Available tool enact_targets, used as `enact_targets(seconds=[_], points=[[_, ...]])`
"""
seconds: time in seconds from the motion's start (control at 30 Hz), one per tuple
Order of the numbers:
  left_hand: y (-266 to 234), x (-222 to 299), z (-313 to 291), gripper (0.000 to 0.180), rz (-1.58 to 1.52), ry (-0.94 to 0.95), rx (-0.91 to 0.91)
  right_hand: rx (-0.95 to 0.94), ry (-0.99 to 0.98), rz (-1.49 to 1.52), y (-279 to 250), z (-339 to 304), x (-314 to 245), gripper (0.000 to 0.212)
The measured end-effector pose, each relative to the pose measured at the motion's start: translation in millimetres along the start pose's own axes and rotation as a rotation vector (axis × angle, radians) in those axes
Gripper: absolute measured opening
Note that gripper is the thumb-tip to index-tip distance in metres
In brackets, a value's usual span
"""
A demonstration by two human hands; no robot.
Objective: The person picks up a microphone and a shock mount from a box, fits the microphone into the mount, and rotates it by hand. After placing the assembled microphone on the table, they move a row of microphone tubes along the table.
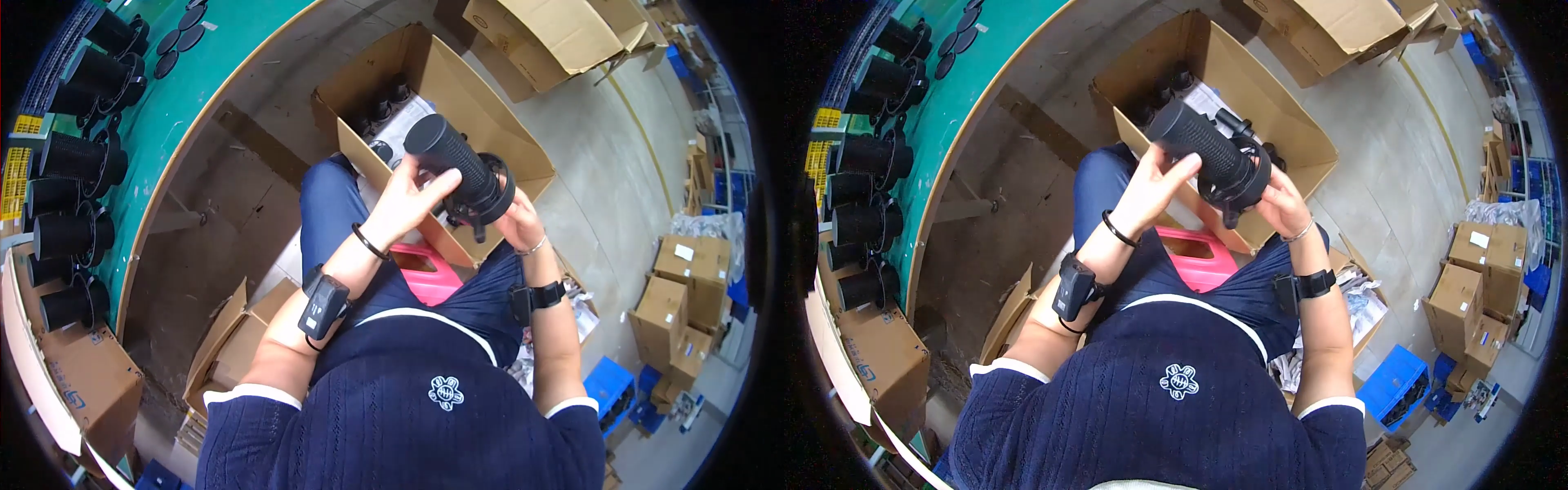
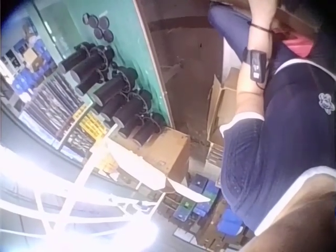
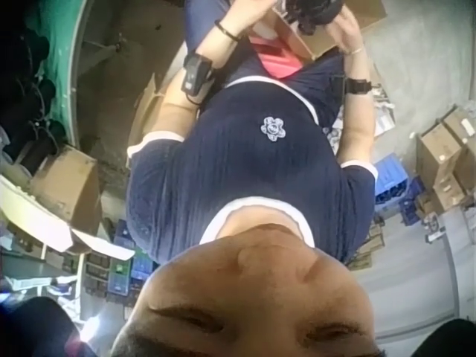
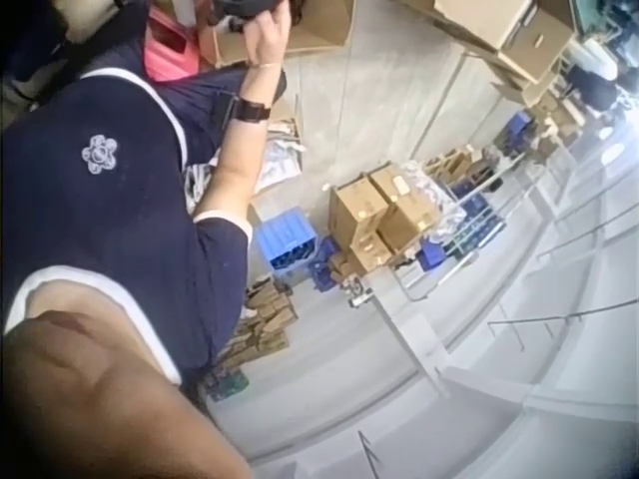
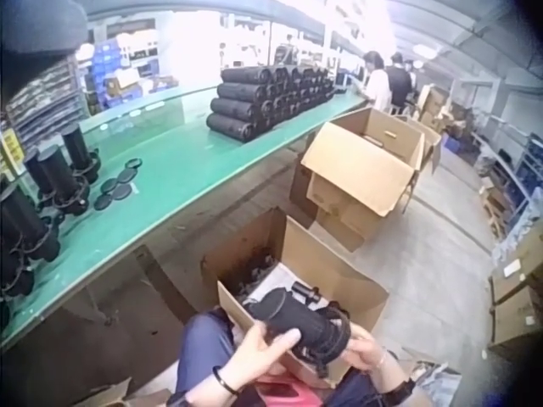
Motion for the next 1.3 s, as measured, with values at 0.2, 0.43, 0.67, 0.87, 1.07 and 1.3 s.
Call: enact_targets(seconds=[0.2, 0.43, 0.67, 0.87, 1.07, 1.3], points=[[1.8, -3.0, 7.4, 0.057, -0.145, -0.010, -0.042, -0.089, 0.136, 0.362, -0.5, -2.6, 35.2, 0.055], [0.7, -6.7, 6.4, 0.060, -0.165, 0.022, -0.045, -0.029, 0.098, 0.632, 18.8, 6.4, 46.5, 0.055], [1.6, -9.5, 8.0, 0.062, -0.141, -0.087, -0.063, -0.127, 0.196, 0.736, 3.1, 5.5, 55.1, 0.056], [5.5, -13.0, 10.5, 0.065, -0.098, 0.020, -0.104, -0.029, 0.192, 0.691, 7.8, 7.4, 53.1, 0.054], [6.8, -17.4, 14.7, 0.069, -0.123, -0.034, -0.144, -0.013, 0.315, 0.774, 14.6, 10.1, 43.8, 0.054], [2.5, -18.4, 19.9, 0.064, -0.147, -0.003, -0.017, -0.001, 0.545, 0.344, -15.4, 2.4, 40.1, 0.064]])
Point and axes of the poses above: each hand's wrist, its own z-axis towards the middle knuckle, its own y-axis out of the palm, x = y × z, the point moved 2 cm from there along z, towards the middle knuckle, and after that the axes turned 7 degrees about -x, right-handed, at the moved point
